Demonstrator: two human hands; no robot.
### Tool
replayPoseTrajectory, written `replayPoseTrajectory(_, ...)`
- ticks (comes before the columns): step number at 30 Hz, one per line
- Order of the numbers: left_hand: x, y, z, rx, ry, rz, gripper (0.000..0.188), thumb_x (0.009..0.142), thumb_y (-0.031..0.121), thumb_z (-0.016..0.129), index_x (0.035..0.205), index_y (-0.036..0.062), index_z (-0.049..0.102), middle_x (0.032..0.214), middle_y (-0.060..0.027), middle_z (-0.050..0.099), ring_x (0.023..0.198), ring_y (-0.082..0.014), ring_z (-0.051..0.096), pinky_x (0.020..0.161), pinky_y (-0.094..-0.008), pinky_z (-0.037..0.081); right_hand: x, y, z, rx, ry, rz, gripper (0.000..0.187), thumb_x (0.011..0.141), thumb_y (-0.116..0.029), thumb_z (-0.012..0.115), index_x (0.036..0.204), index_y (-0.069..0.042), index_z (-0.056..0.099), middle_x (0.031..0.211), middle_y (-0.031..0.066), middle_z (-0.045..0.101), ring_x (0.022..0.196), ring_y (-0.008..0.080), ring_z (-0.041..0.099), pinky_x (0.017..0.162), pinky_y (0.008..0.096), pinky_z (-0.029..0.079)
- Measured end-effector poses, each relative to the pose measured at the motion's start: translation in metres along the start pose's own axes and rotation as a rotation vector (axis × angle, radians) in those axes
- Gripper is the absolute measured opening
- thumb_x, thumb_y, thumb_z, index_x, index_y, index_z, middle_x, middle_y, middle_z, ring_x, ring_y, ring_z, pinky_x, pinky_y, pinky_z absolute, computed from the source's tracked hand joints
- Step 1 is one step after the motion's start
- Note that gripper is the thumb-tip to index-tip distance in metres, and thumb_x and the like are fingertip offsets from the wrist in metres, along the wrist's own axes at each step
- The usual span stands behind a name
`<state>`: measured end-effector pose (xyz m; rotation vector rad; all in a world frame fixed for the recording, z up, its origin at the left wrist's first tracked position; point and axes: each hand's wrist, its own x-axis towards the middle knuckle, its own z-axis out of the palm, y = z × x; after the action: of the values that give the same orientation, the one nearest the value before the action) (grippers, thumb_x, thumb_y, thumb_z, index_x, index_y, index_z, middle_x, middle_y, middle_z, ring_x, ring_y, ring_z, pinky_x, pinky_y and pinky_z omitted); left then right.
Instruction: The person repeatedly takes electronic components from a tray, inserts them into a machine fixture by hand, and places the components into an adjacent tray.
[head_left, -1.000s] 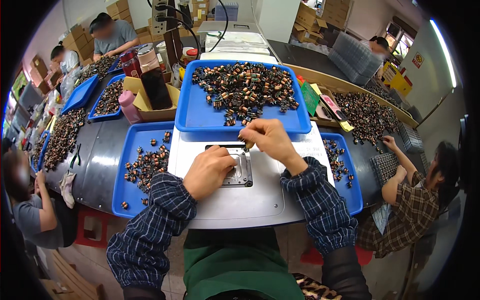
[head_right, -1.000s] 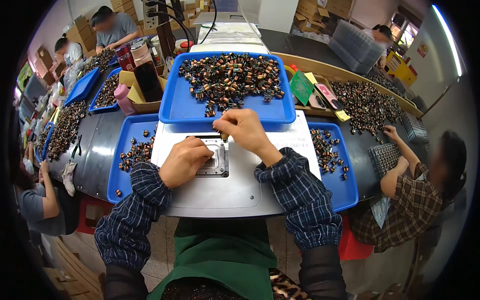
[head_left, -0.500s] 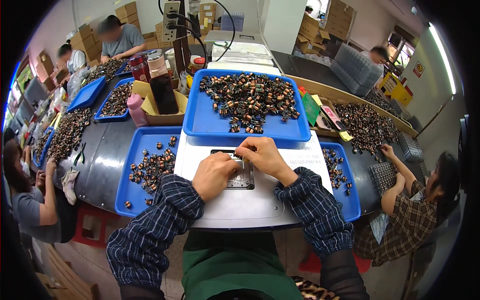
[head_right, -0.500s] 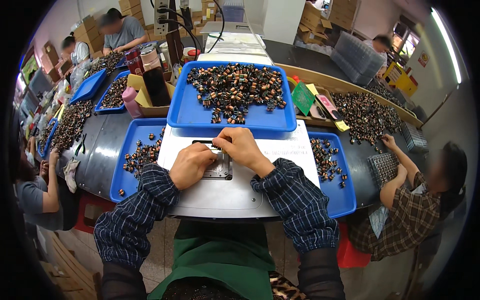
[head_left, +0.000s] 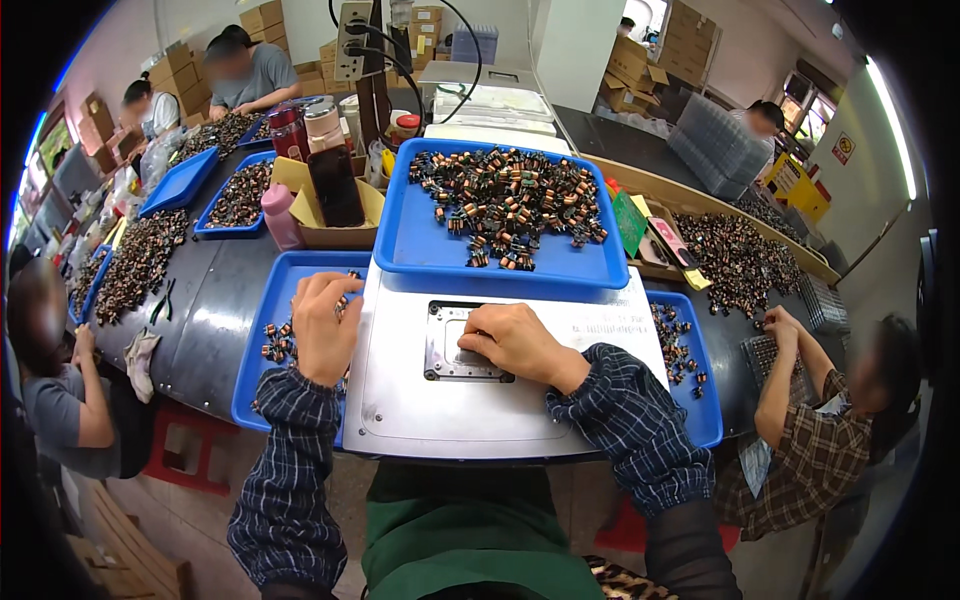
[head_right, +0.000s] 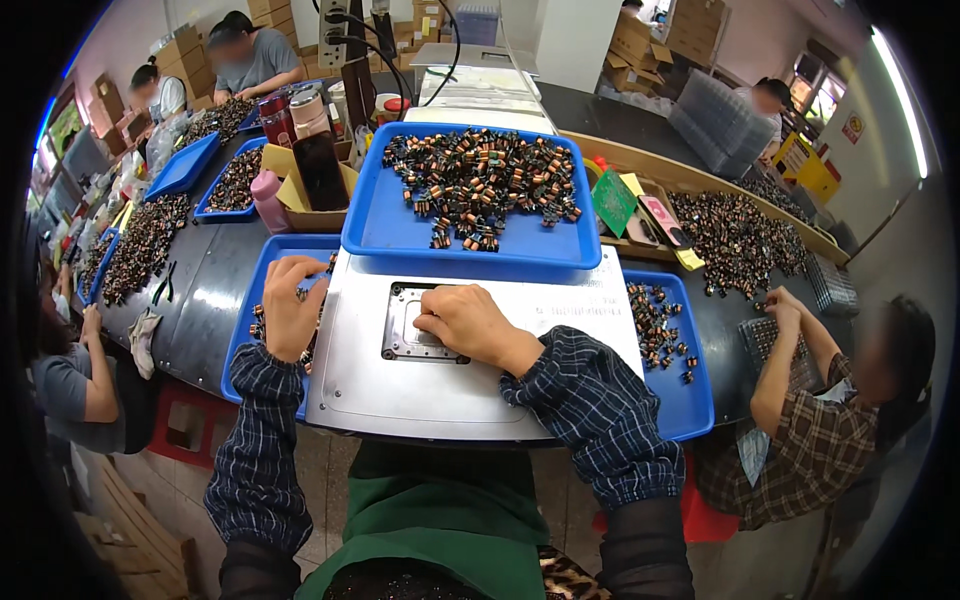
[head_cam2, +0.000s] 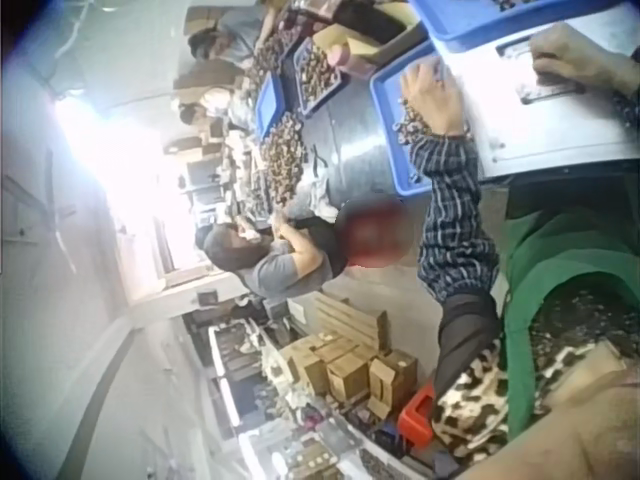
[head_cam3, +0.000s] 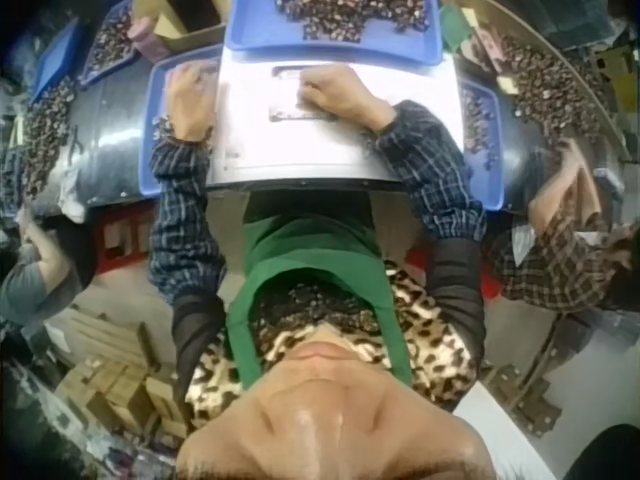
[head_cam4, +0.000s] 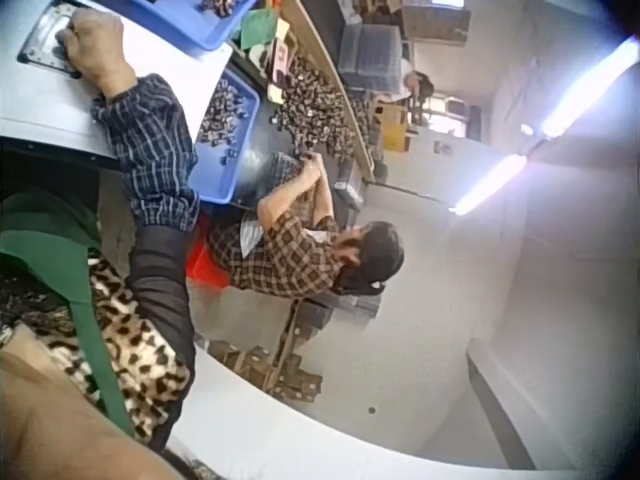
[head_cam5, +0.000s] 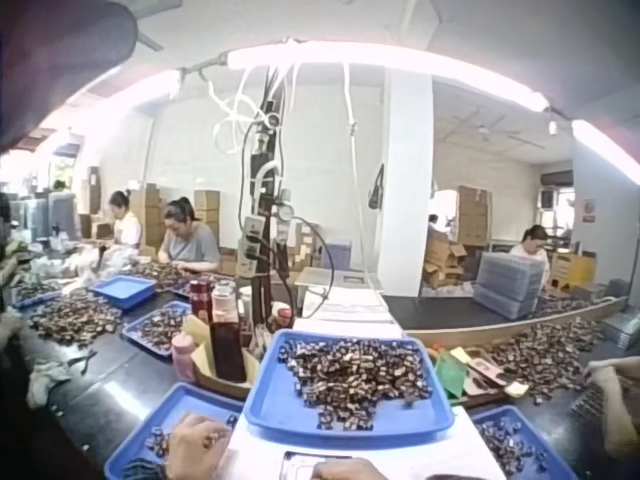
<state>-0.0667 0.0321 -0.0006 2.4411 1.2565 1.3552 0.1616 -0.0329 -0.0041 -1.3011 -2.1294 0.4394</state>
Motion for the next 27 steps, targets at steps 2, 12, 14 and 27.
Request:
replayPoseTrajectory(2, 0.009, 0.006, 0.008, -0.091, -0.042, 0.026, 0.012, 0.067, 0.003, 0.06, 0.079, 0.0014, 0.061, 0.083, -0.0101, 0.057, 0.081, -0.0263, 0.05, 0.072, -0.0328, 0.04, 0.0, -0.003, 0.0, -0.071, -0.021, 0.002, 0.015, 0.075, -0.017, 0.06, 0.07, -0.004, 0.058, 0.068, 0.0108, 0.058, 0.064, 0.0267, 0.055, 0.059, 0.0347, 0.043)
replayPoseTrajectory(12, 0.062, 0.054, 0.104, -0.156, -0.386, -0.135, 0.023, 0.068, 0.026, 0.065, 0.076, 0.0047, 0.063, 0.077, -0.0111, 0.059, 0.07, -0.0261, 0.056, 0.062, -0.0361, 0.044, 0.002, 0.012, -0.024, 0.539, 0.137, 0.318, 0.024, 0.082, -0.023, 0.055, 0.069, -0.003, 0.054, 0.062, 0.0059, 0.058, 0.047, 0.0155, 0.053, 0.041, 0.027, 0.039)
replayPoseTrajectory(14, 0.059, 0.051, 0.107, -0.152, -0.363, -0.12, 0.021, 0.069, 0.022, 0.064, 0.079, 0.0039, 0.062, 0.078, -0.0112, 0.059, 0.068, -0.0256, 0.057, 0.062, -0.0351, 0.045, 0.005, 0.026, -0.047, 1.077, 0.254, 0.515, 0.023, 0.085, -0.025, 0.052, 0.081, -0.003, 0.057, 0.063, 0.0056, 0.059, 0.045, 0.0079, 0.05, 0.034, 0.0171, 0.032)
replayPoseTrajectory(27, 0.04, 0.044, 0.067, -0.743, -0.175, -0.263, 0.024, 0.075, -0.001, 0.057, 0.099, -0.0022, 0.058, 0.08, -0.0081, 0.06, 0.068, -0.012, 0.057, 0.056, -0.0237, 0.048, 0.021, 0.09, -0.062, -0.092, 0.411, 0.431, 0.018, 0.068, -0.018, 0.065, 0.069, 0.001, 0.063, 0.066, 0.0094, 0.062, 0.053, 0.0136, 0.057, 0.049, 0.0259, 0.044)
